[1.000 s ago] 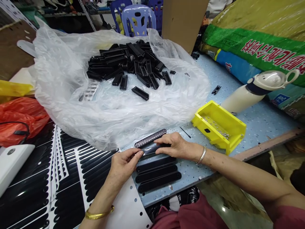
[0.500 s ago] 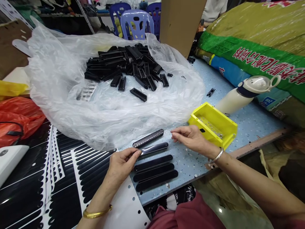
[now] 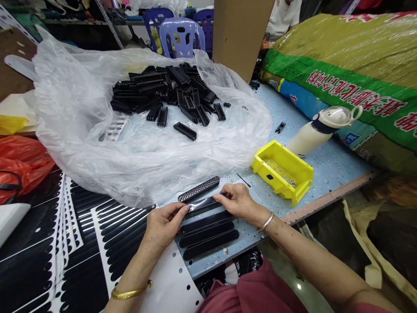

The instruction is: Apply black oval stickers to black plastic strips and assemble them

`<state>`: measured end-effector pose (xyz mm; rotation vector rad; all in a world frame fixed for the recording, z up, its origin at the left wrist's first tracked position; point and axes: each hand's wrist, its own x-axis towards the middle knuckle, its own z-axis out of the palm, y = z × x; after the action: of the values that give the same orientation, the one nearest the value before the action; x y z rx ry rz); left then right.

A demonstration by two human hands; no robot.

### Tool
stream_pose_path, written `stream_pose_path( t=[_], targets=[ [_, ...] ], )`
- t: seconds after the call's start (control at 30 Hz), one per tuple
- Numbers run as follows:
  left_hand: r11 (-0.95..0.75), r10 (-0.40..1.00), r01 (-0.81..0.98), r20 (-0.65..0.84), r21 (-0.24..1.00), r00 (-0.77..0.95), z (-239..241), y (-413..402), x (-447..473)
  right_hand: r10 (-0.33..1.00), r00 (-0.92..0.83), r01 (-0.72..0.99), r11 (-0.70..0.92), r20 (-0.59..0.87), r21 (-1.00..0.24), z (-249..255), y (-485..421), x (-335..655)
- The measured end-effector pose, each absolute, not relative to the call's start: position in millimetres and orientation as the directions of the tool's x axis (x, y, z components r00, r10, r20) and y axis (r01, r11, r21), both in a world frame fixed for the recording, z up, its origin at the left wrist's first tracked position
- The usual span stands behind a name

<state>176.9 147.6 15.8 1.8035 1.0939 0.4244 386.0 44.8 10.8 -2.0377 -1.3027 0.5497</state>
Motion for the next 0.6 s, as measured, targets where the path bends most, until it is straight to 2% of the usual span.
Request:
stream_pose_path(
  t=[0.17, 0.3, 0.37, 0.47, 0.53, 0.6],
  targets=[
    [-0.253, 0.819, 0.512, -0.100, 0.821, 0.565, 15, 148, 178, 0.896, 0.421, 0.366, -0.310, -0.141, -0.878, 5, 39, 395],
    [-0.327, 0.792, 0.572, -0.111, 0.752, 0.600, 20, 149, 176, 0.881, 0.385, 0.114, -0.342, -0.276, -0.933, 10, 35, 403],
    [-0.426, 0.767, 0.621, -0.101, 0.658, 0.634, 27, 148, 176, 0.905, 0.344, 0.176, -0.326, -0.252, -0.929, 14, 36, 405],
    [-0.585, 0.748, 0.693, -0.049, 0.421, 0.662, 39, 142, 182, 0.939, 0.303, 0.391, -0.275, -0.159, -0.878, 16, 40, 404],
    [-0.629, 0.750, 0.726, -0.029, 0.277, 0.661, 45, 136, 193, 0.951, 0.293, 0.473, -0.237, -0.102, -0.849, 14, 45, 400],
    [-0.635, 0.759, 0.749, -0.027, 0.189, 0.650, 47, 131, 206, 0.954, 0.293, 0.515, -0.208, -0.057, -0.831, 12, 48, 395]
  ],
)
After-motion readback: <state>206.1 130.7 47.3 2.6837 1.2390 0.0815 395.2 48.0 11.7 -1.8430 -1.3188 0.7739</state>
